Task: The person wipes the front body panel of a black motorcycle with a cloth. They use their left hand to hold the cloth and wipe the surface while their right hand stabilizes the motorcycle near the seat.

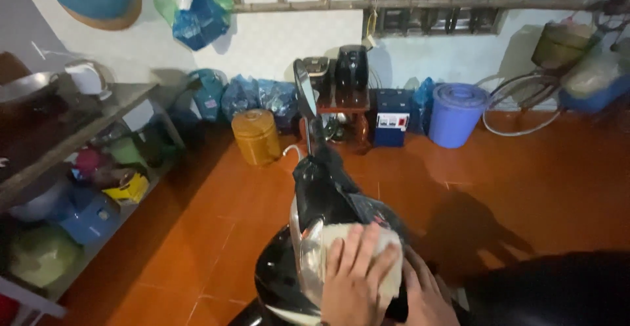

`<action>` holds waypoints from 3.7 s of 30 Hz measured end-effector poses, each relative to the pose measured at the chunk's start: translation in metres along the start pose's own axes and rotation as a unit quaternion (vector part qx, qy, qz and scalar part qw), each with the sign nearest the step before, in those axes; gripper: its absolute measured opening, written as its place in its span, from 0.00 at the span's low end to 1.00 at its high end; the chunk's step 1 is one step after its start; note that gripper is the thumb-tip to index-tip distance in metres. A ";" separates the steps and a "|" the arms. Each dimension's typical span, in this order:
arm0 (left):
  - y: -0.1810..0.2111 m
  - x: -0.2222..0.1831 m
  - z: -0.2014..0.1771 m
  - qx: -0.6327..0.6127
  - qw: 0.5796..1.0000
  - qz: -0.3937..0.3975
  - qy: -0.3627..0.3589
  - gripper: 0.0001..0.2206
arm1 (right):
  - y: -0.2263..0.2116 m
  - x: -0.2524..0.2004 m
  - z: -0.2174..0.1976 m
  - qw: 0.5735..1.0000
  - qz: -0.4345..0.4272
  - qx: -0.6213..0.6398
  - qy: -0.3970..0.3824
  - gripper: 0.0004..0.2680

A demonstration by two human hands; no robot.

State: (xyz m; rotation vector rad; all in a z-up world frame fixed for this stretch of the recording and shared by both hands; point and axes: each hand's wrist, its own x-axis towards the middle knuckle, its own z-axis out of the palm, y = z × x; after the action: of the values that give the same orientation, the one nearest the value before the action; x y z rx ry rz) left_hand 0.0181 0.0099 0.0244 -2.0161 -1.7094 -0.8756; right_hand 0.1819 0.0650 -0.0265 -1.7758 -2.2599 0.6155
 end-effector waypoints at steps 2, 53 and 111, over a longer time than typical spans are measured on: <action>-0.004 -0.019 0.009 0.018 0.994 0.084 0.063 0.29 | 0.012 0.009 0.008 0.999 -0.035 -0.020 -0.022 0.49; -0.036 0.016 -0.040 -0.585 0.602 -0.525 0.140 0.29 | 0.007 -0.012 0.011 0.988 -0.065 -0.003 0.142 0.51; -0.025 0.040 -0.099 -0.316 0.868 -0.356 0.145 0.24 | -0.007 0.026 -0.015 0.982 0.072 0.151 0.085 0.20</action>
State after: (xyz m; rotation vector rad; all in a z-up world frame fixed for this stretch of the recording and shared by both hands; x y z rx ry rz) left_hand -0.0252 -0.0169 0.1215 -1.3844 -2.1867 -2.0922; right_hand 0.1752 0.0920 -0.0125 -1.7720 -1.8288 0.7568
